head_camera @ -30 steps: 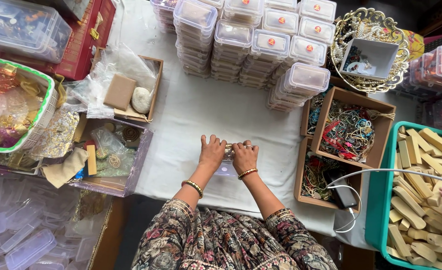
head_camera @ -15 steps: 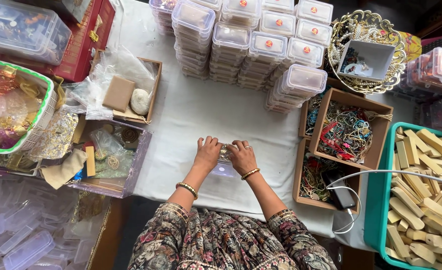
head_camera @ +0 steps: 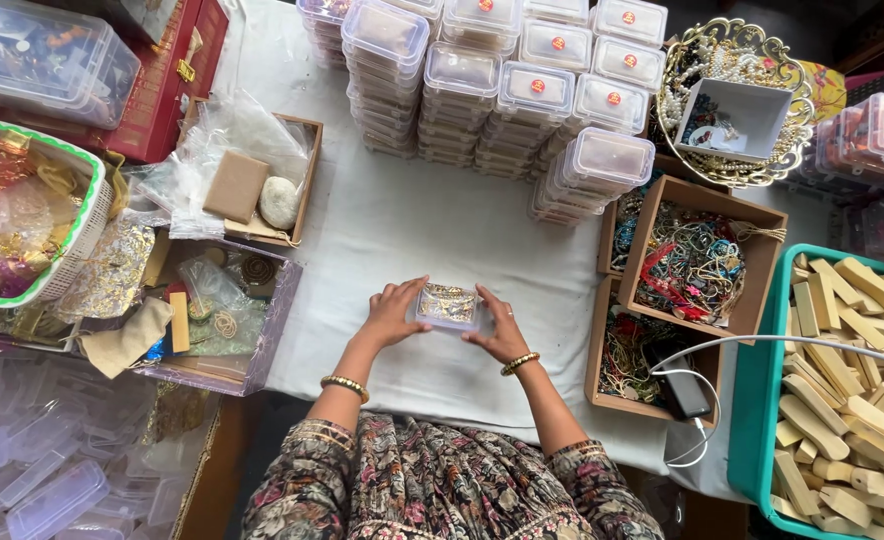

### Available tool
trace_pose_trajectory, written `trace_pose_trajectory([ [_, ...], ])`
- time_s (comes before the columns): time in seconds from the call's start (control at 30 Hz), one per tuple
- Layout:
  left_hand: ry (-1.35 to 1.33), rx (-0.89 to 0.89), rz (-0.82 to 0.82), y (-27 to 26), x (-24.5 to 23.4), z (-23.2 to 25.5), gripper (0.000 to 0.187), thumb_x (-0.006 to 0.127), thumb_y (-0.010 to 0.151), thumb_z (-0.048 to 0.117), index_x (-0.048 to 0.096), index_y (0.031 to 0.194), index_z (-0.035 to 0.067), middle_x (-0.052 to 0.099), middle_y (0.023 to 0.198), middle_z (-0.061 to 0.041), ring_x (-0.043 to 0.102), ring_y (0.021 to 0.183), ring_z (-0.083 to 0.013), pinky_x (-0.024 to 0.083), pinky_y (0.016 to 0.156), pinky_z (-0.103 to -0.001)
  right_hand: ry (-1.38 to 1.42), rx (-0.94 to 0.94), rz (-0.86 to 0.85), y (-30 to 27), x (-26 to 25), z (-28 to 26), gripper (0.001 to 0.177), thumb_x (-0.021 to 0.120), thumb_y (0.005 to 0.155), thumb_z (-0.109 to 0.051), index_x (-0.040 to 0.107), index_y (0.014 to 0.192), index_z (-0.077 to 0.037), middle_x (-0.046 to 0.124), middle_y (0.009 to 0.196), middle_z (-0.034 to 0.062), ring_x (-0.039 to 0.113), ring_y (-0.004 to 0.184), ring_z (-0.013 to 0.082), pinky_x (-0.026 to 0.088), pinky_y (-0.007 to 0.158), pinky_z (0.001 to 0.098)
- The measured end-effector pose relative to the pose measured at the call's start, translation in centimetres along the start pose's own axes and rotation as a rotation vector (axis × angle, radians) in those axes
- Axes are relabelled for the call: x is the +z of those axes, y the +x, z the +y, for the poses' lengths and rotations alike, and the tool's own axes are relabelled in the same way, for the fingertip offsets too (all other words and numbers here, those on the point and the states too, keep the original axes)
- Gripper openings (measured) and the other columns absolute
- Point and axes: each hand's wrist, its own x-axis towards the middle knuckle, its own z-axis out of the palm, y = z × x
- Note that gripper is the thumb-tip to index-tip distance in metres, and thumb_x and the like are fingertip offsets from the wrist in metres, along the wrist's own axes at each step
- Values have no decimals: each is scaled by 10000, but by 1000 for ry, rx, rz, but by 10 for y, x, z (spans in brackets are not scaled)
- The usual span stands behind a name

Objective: Packing individual jewelry items into small plastic bags and then into plastic containers.

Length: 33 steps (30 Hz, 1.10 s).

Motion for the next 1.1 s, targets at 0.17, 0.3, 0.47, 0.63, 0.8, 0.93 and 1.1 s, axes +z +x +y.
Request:
trace_pose_trajectory([
  [0.17,-178,-213,125,26,25,-7,699,804,822,422,517,1454,337,639,1311,88,596,1175,-140,420,1047,-415,-12,160,253,22,20,26,843,904,751,-269,510,1496,-232,646,1325,22,599,1167,216,529,1052,381],
  [0.3,-170,-241,195,25,17,8,679,797,817,348,542,1446,319,657,1177,49,601,1144,-155,456,979,-426,-87,23,301,22,14,-1,823,874,704,-191,526,1450,-199,569,1378,69,547,1179,261,521,1017,386],
  [0.47,29,-97,249,27,36,-2,552,765,881,308,595,1402,380,578,1249,29,580,1173,-176,476,934,-450,-435,-109,209,28,20,21,672,854,810,-229,603,1433,-239,631,1426,-26,553,1274,249,498,1040,392],
  [0.63,53,-104,111,21,2,16,740,854,752,377,537,1420,361,531,1301,28,528,1240,-185,459,975,-471,-490,-3,60,24,-6,-37,931,960,560,-377,562,1373,-161,590,1369,12,514,1250,271,464,1009,438],
  [0.8,79,-106,5,22,-5,20,980,958,580,389,491,1439,323,493,1331,27,497,1274,-190,458,987,-480,-518,54,55,28,-2,-37,948,969,536,-370,574,1377,-180,608,1336,0,531,1248,260,490,1008,425],
  [0.93,116,-89,5,29,-1,20,948,976,577,316,514,1404,273,499,1308,31,516,1267,-184,487,959,-489,-543,68,45,30,-4,-41,937,984,516,-357,591,1347,-173,598,1305,17,530,1236,268,489,995,432],
  [1.1,135,-97,-32,35,-4,21,884,973,580,272,538,1349,252,499,1290,38,522,1258,-186,500,943,-496,-558,68,23,37,-7,-41,909,1000,494,-362,621,1299,-173,606,1256,26,535,1227,268,486,1015,428],
])
